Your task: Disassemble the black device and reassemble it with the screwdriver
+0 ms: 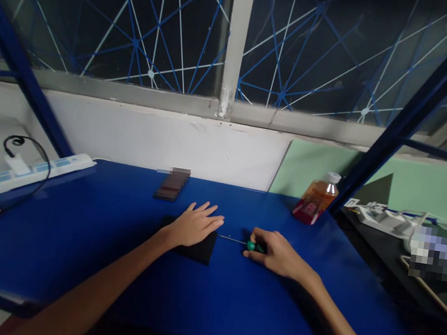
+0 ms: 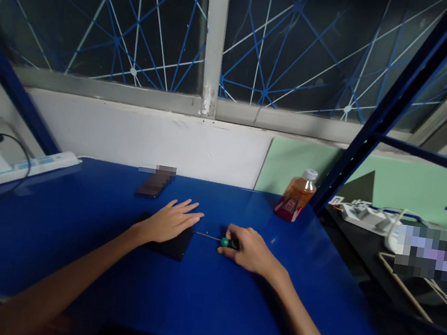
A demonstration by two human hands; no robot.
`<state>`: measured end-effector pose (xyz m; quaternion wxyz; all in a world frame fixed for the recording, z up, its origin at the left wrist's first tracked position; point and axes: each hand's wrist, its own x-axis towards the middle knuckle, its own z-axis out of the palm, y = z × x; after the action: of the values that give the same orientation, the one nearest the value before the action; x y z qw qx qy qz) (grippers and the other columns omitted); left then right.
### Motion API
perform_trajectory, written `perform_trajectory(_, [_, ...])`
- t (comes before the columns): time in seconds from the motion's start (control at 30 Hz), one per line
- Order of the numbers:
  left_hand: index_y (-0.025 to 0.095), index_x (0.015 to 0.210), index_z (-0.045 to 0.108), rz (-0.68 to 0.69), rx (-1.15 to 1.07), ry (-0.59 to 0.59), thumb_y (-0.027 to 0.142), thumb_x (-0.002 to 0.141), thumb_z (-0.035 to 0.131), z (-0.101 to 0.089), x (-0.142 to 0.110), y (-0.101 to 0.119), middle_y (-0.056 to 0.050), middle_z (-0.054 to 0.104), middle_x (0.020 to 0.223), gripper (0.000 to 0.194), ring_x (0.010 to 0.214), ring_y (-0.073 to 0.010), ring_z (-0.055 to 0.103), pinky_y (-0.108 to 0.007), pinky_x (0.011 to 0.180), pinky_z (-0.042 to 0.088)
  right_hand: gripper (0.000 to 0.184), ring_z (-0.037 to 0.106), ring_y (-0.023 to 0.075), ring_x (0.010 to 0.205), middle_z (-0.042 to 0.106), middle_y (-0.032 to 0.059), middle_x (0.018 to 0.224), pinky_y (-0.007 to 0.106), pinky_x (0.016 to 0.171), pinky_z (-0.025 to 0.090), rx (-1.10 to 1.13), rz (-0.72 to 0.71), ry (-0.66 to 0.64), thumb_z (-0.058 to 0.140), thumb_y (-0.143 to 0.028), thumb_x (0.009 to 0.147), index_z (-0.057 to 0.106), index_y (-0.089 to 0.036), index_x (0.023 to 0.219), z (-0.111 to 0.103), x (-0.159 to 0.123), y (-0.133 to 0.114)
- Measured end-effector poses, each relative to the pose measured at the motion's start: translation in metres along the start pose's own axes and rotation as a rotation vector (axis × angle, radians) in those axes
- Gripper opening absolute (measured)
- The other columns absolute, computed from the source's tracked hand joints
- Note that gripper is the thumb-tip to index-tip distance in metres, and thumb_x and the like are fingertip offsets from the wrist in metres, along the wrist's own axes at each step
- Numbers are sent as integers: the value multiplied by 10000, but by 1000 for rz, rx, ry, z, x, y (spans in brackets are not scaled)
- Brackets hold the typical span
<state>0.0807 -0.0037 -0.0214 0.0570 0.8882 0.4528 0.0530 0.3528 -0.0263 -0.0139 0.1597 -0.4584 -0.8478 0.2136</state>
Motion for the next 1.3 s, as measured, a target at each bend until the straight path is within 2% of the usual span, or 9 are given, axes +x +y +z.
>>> perform_trajectory(0.17, [323,1430,408,-23,0,-42,477,1028,109,-2,2,1,-53,312,1543,524,1429,-315,241,-581,1099,236,394,472,119,538,581,-7,621,254,532,304,50,-7,32,442,-530,929,613,-192,819,-6,-1,0])
perform_trajectory(0.27, [324,1429,410,-35,-16,-56,495,1023,107,-3,2,2,-51,305,1546,535,1432,-318,232,-583,1102,219,396,470,122,544,601,4,641,260,533,305,57,-7,-2,507,-553,888,647,-188,826,-8,1,4])
perform_trajectory(0.4, [338,1430,404,-32,-24,-53,502,1021,105,-1,3,0,-44,300,1548,533,1434,-315,227,-586,1102,210,408,436,112,546,569,-8,632,256,528,280,18,-18,20,631,-575,788,604,-181,683,-5,3,9])
perform_trajectory(0.57, [333,1432,402,-24,-11,-37,508,1019,126,3,5,-3,-42,304,1547,527,1432,-315,233,-578,1105,212,349,386,101,527,522,-48,603,238,511,258,46,-4,37,704,-512,733,568,-196,794,-1,3,6])
perform_trajectory(0.8, [330,1434,401,-27,-24,-47,490,1022,144,-2,4,2,-47,301,1548,511,1431,-324,231,-586,1098,217,391,461,117,536,601,4,638,261,526,295,104,3,1,452,-518,920,629,-190,801,-6,1,3])
perform_trajectory(0.9, [322,1434,402,-28,-27,-53,495,1023,143,-4,3,3,-56,307,1546,516,1431,-323,229,-592,1097,212,418,454,118,534,596,4,623,263,524,301,94,1,-30,507,-557,882,639,-184,745,-8,1,6])
perform_trajectory(1.0, [327,1432,404,-21,-27,-43,501,1022,147,-3,3,1,-55,305,1547,515,1430,-318,235,-584,1099,218,421,442,114,550,579,-6,633,259,526,301,84,-18,-2,619,-581,794,601,-179,672,-6,2,9])
perform_trajectory(1.17, [341,1419,420,-26,-26,-36,495,1022,145,1,4,-1,-40,311,1545,508,1429,-315,241,-590,1096,224,373,409,104,560,541,-41,649,238,524,299,122,-40,44,686,-538,751,551,-192,782,1,2,9])
perform_trajectory(1.3, [315,1410,440,-56,-2,5,480,1022,190,2,6,0,-45,355,1524,490,1416,-303,278,-577,1099,235,377,429,108,551,560,-23,649,244,526,307,150,-28,16,551,-557,856,571,-186,788,0,2,5])
